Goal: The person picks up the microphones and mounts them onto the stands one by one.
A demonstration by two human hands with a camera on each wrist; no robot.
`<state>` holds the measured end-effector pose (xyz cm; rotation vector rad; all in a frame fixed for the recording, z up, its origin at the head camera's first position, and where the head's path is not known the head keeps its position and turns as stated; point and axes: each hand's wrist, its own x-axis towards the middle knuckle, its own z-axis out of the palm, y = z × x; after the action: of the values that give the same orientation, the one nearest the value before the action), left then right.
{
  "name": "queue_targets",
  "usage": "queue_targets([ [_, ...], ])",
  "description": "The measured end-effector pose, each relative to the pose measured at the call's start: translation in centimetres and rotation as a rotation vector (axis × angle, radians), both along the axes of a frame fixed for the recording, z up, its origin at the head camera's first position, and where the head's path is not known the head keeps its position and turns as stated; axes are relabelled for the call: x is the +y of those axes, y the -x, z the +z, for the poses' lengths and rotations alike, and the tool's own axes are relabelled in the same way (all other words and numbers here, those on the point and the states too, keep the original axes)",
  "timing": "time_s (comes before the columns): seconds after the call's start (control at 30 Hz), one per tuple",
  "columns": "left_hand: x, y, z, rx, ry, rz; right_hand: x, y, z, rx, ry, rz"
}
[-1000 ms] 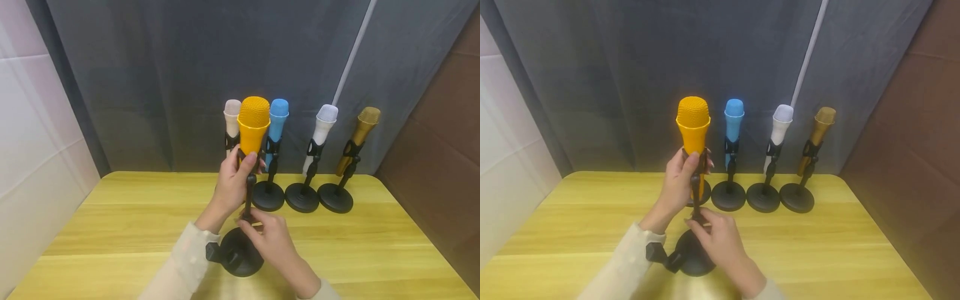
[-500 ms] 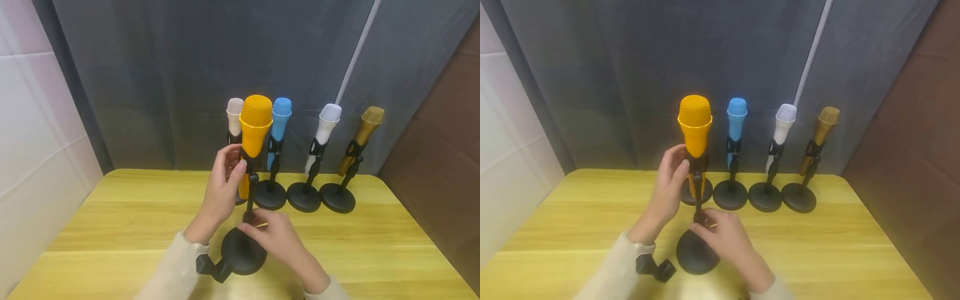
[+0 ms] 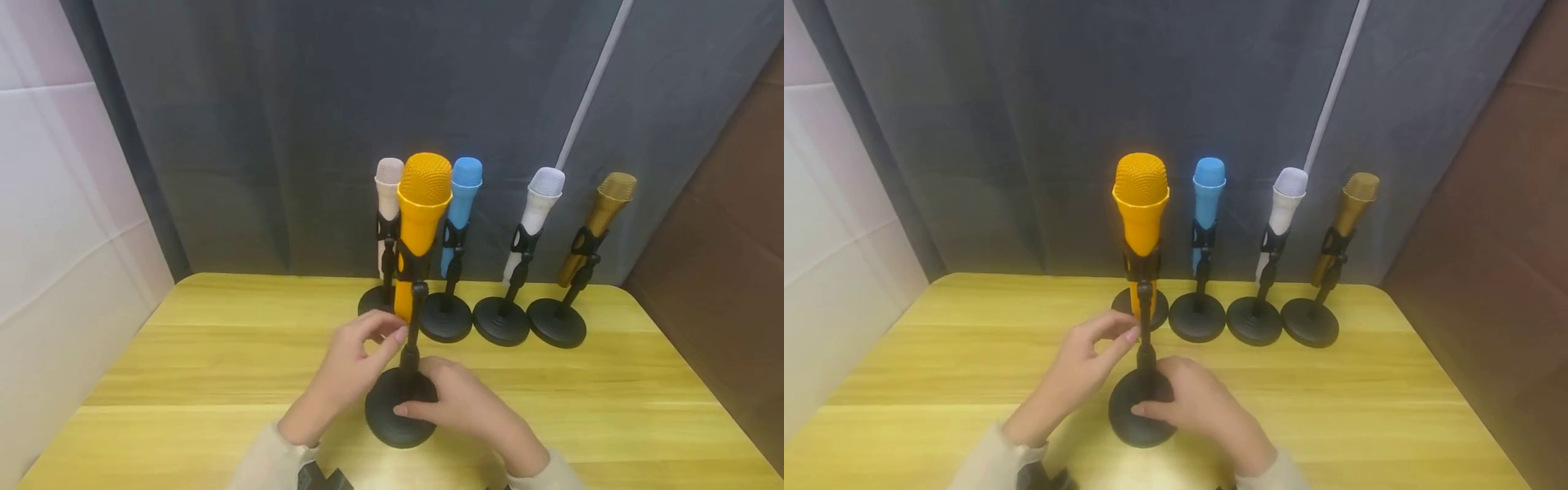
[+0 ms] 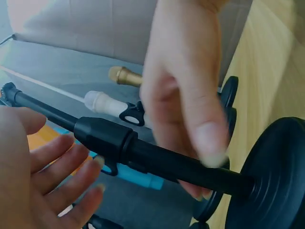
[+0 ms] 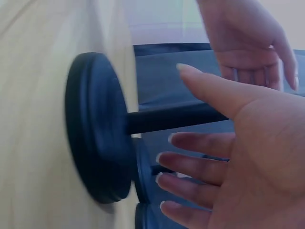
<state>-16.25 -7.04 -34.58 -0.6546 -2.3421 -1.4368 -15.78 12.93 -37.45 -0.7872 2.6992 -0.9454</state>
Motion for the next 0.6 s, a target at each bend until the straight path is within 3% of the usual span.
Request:
queue_targets([
  [0.17, -0.1, -0.2, -0.2, -0.051, 0.103, -0.119, 0.0, -0.2, -1.4, 0.016, -0.027, 0.076],
  [0.27, -0.2, -0.3, -0.3, -0.037, 0.164, -0.175, 0.0, -0.4, -2.1, 0.021, -0.041, 0.106],
  [0.6, -0.3, -0.2, -0.5, -0.115, 0.172, -0.224, -0.1, -0.8, -2.9, 0.021, -0.132, 0.073],
])
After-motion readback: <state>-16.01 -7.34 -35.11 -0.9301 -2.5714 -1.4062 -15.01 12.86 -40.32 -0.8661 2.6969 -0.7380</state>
